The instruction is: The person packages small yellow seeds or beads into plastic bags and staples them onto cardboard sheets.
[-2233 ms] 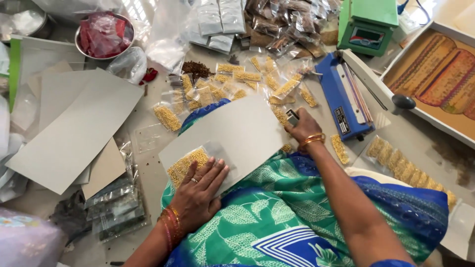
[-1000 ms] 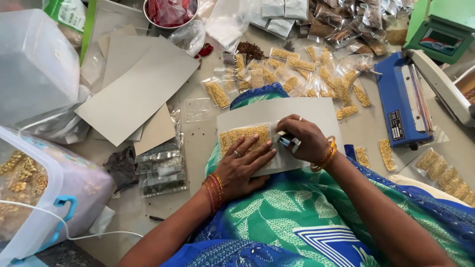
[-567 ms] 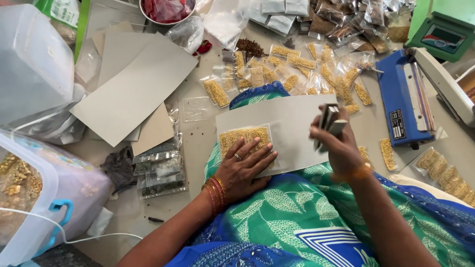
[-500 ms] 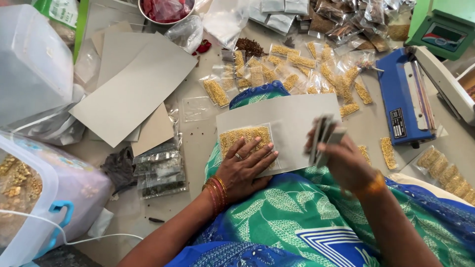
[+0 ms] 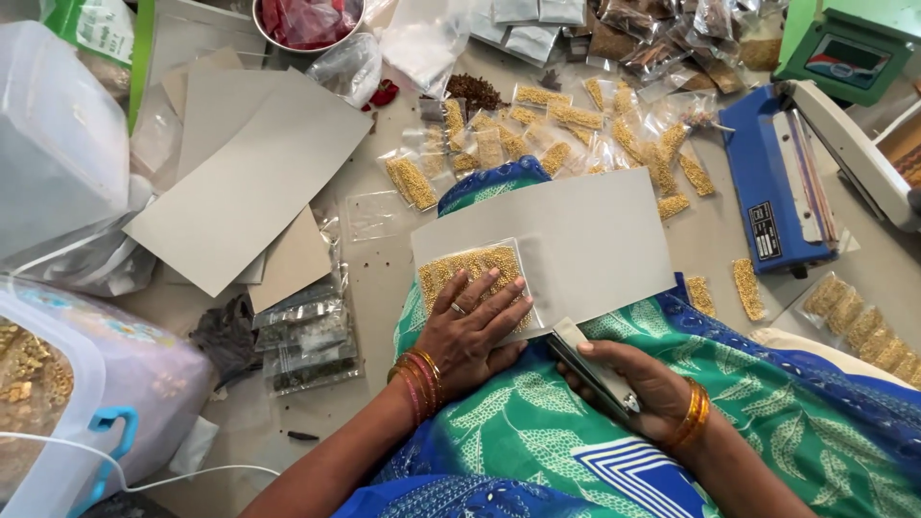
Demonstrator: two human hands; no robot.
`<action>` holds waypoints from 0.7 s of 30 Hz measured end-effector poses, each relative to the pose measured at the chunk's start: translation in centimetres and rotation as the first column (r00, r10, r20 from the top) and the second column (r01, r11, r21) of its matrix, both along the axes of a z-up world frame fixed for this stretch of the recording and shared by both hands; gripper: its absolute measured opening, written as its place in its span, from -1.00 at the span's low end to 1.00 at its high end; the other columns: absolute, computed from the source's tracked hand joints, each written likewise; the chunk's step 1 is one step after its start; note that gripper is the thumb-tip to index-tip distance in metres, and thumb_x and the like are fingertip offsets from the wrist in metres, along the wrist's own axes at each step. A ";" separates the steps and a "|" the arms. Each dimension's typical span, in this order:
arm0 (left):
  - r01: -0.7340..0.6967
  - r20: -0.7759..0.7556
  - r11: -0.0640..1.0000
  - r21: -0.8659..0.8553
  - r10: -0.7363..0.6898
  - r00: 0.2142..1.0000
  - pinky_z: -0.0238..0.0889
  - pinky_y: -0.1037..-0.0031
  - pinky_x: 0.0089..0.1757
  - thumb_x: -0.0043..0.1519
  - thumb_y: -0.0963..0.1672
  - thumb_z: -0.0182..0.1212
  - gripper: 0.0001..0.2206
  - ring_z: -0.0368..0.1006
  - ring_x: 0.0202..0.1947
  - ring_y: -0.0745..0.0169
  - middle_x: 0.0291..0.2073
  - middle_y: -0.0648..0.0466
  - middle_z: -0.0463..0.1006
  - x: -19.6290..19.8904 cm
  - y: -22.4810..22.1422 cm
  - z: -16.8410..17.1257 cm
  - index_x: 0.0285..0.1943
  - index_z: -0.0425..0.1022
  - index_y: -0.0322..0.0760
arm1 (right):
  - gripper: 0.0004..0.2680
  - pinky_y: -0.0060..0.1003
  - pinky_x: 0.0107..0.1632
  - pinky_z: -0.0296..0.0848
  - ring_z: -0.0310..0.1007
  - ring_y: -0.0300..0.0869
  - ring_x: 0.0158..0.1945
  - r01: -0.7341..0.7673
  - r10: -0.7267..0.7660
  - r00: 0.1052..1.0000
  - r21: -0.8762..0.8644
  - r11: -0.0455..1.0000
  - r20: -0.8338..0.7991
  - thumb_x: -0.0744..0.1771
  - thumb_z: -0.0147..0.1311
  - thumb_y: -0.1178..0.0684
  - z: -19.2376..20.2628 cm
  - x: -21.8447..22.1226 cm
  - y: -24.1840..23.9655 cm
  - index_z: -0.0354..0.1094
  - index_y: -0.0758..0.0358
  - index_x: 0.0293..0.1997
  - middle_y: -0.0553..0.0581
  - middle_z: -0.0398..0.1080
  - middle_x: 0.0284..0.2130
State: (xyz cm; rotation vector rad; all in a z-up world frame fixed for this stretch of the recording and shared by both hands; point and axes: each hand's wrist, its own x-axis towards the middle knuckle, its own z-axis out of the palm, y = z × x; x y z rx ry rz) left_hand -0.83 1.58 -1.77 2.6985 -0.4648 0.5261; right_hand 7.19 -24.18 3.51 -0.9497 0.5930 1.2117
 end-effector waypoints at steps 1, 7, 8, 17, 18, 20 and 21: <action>-0.003 -0.001 1.000 0.000 0.003 1.000 -0.34 0.10 0.44 0.36 0.11 0.09 -0.49 0.09 0.51 0.05 0.46 0.11 0.31 0.0 0.0 0.0 0.45 0.34 -0.04 | -0.73 -0.45 -0.36 0.60 0.59 -0.20 -0.39 -0.003 0.003 1.000 0.000 1.000 -0.001 0.26 0.21 0.06 -0.4 0.0 -0.2 0.39 0.47 -0.06 0.24 0.53 -0.36; -0.006 0.019 0.999 -0.044 0.007 1.000 -0.31 0.08 0.44 0.35 0.11 0.10 -0.48 0.08 0.51 0.01 0.47 0.07 0.30 0.0 0.0 -0.1 0.46 0.33 -0.07 | -0.75 -0.42 -0.41 0.58 0.56 -0.21 -0.44 -0.015 0.020 0.996 -0.060 0.998 0.089 0.26 0.24 0.05 -1.0 -0.4 -0.4 0.39 0.45 -0.13 0.23 0.51 -0.40; -0.004 0.022 0.999 -0.052 0.005 1.000 -0.31 0.08 0.44 0.35 0.11 0.11 -0.48 0.08 0.51 0.00 0.46 0.07 0.30 0.0 0.0 -0.1 0.45 0.33 -0.07 | -0.76 -0.43 -0.40 0.57 0.55 -0.22 -0.44 0.002 0.005 0.994 -0.058 0.998 0.112 0.26 0.25 0.05 -1.2 -0.5 -0.2 0.40 0.44 -0.13 0.21 0.51 -0.40; -0.008 0.034 0.995 -0.095 0.011 0.999 -0.30 0.06 0.44 0.34 0.11 0.17 -0.47 0.08 0.51 -0.03 0.46 0.05 0.29 0.0 -0.3 0.0 0.44 0.34 -0.07 | -0.77 -0.43 -0.32 0.59 0.57 -0.18 -0.37 0.193 -0.212 0.973 0.176 0.965 0.097 0.32 0.23 0.06 -2.8 1.2 3.5 0.37 0.37 -0.03 0.18 0.52 -0.32; -0.009 0.033 0.995 -0.103 0.012 0.999 -0.29 0.06 0.44 0.33 0.11 0.18 -0.47 0.08 0.51 -0.03 0.46 0.05 0.30 -0.1 -0.3 0.0 0.44 0.34 -0.07 | -0.79 -0.41 -0.28 0.61 0.58 -0.18 -0.35 0.209 -0.236 0.969 0.253 0.945 0.080 0.34 0.22 0.06 -2.5 1.4 4.2 0.37 0.36 -0.01 0.15 0.53 -0.29; -0.011 0.027 0.994 -0.107 0.014 1.000 -0.29 0.06 0.44 0.33 0.11 0.17 -0.46 0.08 0.51 -0.04 0.46 0.05 0.30 -0.1 -0.1 0.2 0.45 0.34 -0.08 | -0.78 -0.37 -0.22 0.62 0.59 -0.17 -0.30 0.198 -0.218 0.973 0.207 0.958 0.080 0.32 0.19 0.06 -0.5 1.2 5.9 0.37 0.35 -0.02 0.15 0.53 -0.28; -0.007 0.021 0.994 -0.111 0.009 1.000 -0.29 0.05 0.44 0.33 0.11 0.17 -0.46 0.08 0.51 -0.04 0.46 0.04 0.30 -0.1 -0.1 0.2 0.45 0.34 -0.08 | -0.78 -0.33 -0.16 0.63 0.61 -0.16 -0.26 0.192 -0.207 0.975 0.160 0.968 0.082 0.31 0.16 0.05 0.5 1.1 6.7 0.37 0.33 -0.03 0.15 0.54 -0.26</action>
